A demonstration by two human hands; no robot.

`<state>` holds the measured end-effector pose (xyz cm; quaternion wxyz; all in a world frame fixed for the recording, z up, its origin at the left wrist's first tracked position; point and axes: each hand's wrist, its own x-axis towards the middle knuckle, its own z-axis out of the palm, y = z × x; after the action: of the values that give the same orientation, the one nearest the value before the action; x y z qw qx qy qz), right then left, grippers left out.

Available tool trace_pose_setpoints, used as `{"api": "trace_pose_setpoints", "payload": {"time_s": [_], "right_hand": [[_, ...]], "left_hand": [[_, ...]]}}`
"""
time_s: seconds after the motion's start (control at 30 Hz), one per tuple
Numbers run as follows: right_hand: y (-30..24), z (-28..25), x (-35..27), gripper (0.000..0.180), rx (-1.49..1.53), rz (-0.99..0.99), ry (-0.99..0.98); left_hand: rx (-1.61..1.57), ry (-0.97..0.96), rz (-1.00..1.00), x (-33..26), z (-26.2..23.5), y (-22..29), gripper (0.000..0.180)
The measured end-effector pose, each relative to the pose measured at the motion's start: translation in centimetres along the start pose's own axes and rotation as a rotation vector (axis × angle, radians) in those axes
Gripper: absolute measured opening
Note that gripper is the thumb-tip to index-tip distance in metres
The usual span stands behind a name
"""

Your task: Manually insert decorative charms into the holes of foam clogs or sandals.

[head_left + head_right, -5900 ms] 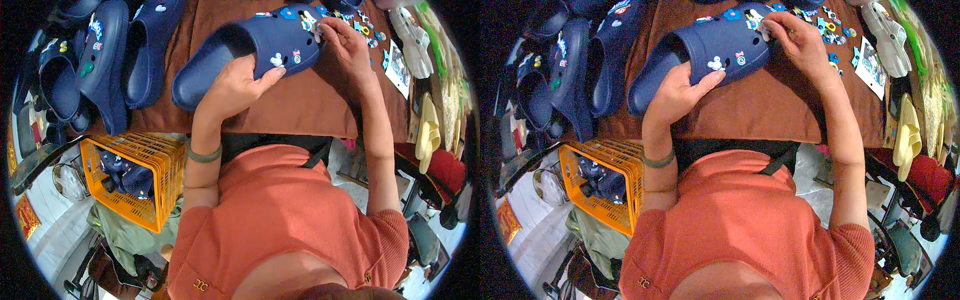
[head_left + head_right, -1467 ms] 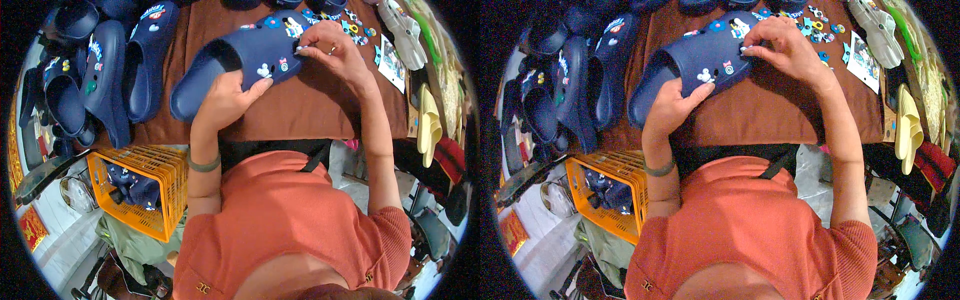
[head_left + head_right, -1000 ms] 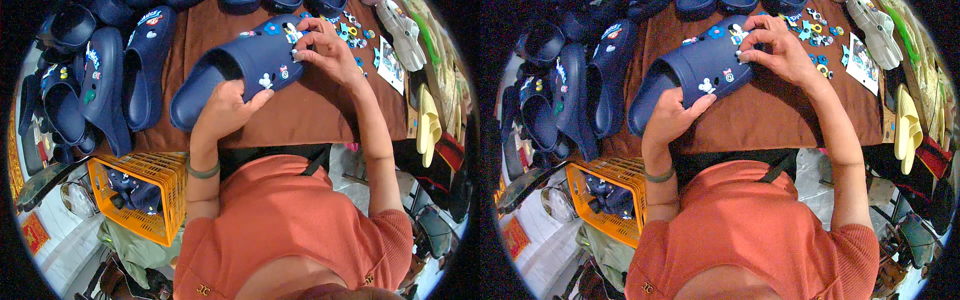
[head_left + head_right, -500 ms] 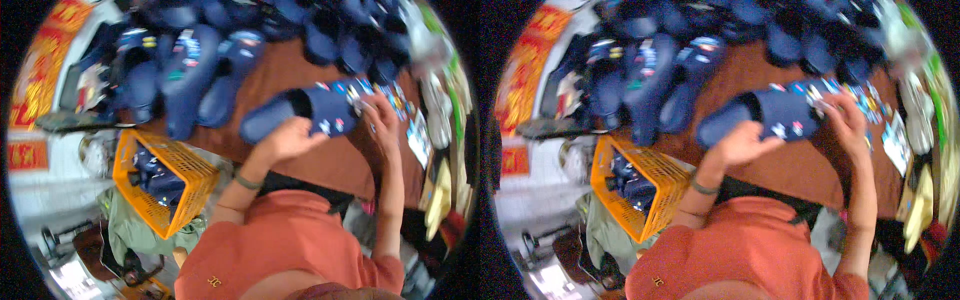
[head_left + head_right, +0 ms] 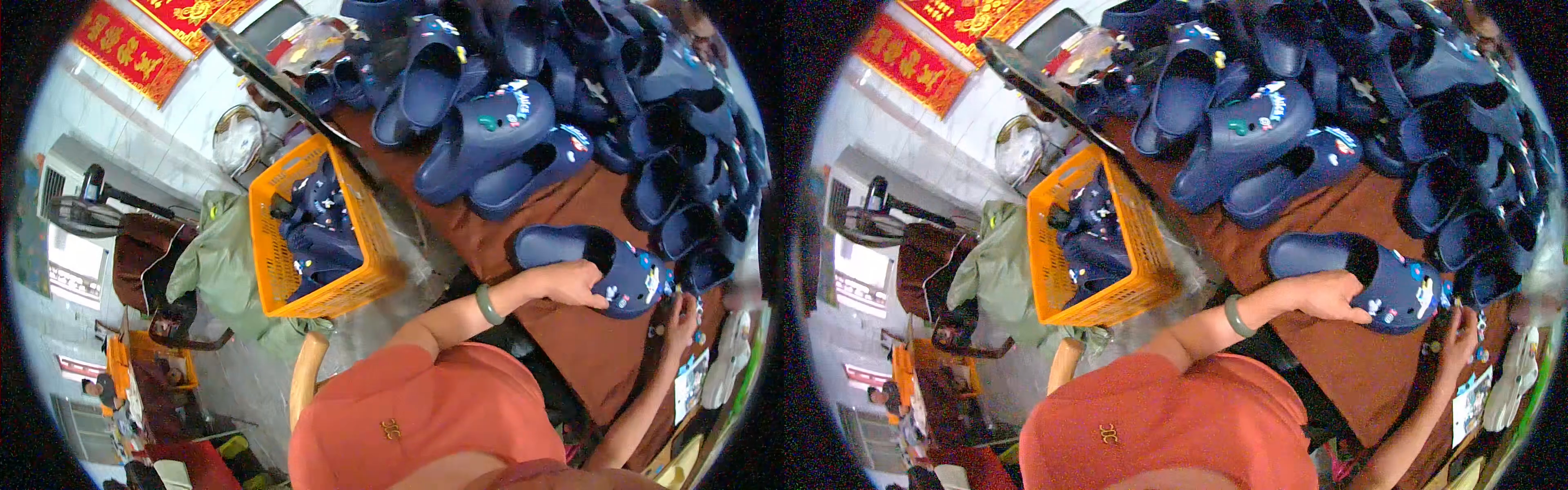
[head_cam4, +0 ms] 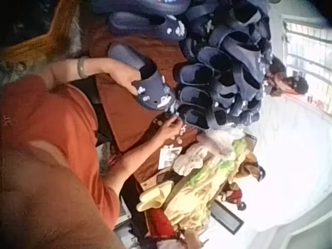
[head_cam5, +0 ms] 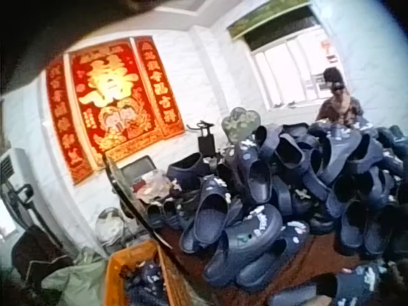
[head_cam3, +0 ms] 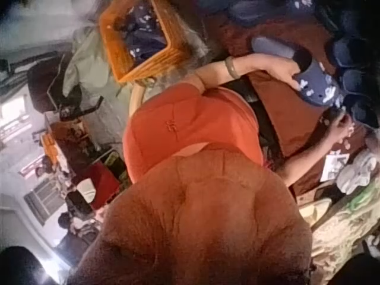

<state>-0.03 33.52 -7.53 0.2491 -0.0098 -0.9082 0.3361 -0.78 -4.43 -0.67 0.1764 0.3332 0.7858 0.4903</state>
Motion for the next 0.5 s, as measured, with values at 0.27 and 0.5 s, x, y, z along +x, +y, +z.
{"api": "trace_pose_setpoints", "payload": {"time_s": [0.27, 0.5], "right_hand": [[-5.4, 0.6, -0.6, 0.018, -0.421, -0.197, 0.06], [-6.2, 0.3, -0.4, 0.02, -0.388, -0.234, 0.19]], "left_hand": [[-0.092, -0.112, -0.107, 0.2, -0.3, 0.1, 0.041], [-0.077, 0.031, -0.104, -0.1, 0.0, 2.3, 0.038]]}}
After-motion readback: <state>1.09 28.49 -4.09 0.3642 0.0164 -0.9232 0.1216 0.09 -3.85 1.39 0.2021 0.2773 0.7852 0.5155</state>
